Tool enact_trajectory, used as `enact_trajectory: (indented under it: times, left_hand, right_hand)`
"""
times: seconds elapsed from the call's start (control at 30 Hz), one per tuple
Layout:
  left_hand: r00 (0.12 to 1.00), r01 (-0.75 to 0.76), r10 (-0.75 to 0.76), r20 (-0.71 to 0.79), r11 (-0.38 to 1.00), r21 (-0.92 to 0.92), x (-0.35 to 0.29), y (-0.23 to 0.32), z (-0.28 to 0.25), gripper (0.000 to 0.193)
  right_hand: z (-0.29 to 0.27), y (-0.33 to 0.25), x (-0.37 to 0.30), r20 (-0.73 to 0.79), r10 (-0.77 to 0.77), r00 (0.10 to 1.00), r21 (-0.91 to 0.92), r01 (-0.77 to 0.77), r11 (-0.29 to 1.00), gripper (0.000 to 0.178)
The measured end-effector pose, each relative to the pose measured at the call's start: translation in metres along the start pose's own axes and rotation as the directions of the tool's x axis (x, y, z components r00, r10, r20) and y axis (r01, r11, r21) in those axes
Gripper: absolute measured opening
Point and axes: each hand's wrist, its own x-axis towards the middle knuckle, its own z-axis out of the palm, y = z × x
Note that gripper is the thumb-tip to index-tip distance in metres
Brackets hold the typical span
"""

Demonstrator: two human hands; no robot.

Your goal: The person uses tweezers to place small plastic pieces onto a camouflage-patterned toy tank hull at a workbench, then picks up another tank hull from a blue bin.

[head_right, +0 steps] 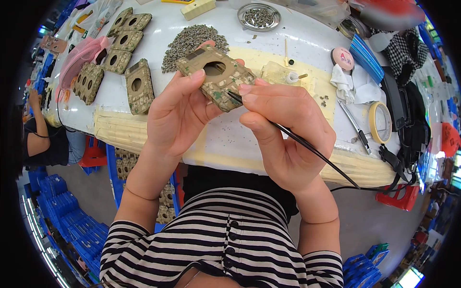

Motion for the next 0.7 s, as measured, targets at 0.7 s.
enact_trajectory:
  times: [0.7]
  left_hand:
    - [1.000, -0.006, 0.006, 0.003, 1.000, -0.022, 0.0008, -0.0005, -0.0006, 0.046]
  right_hand:
    - [0.0005, 0.0000, -0.0011, -0.002, 0.008, 1.000, -0.002, -0.008, 1.000, 0.016]
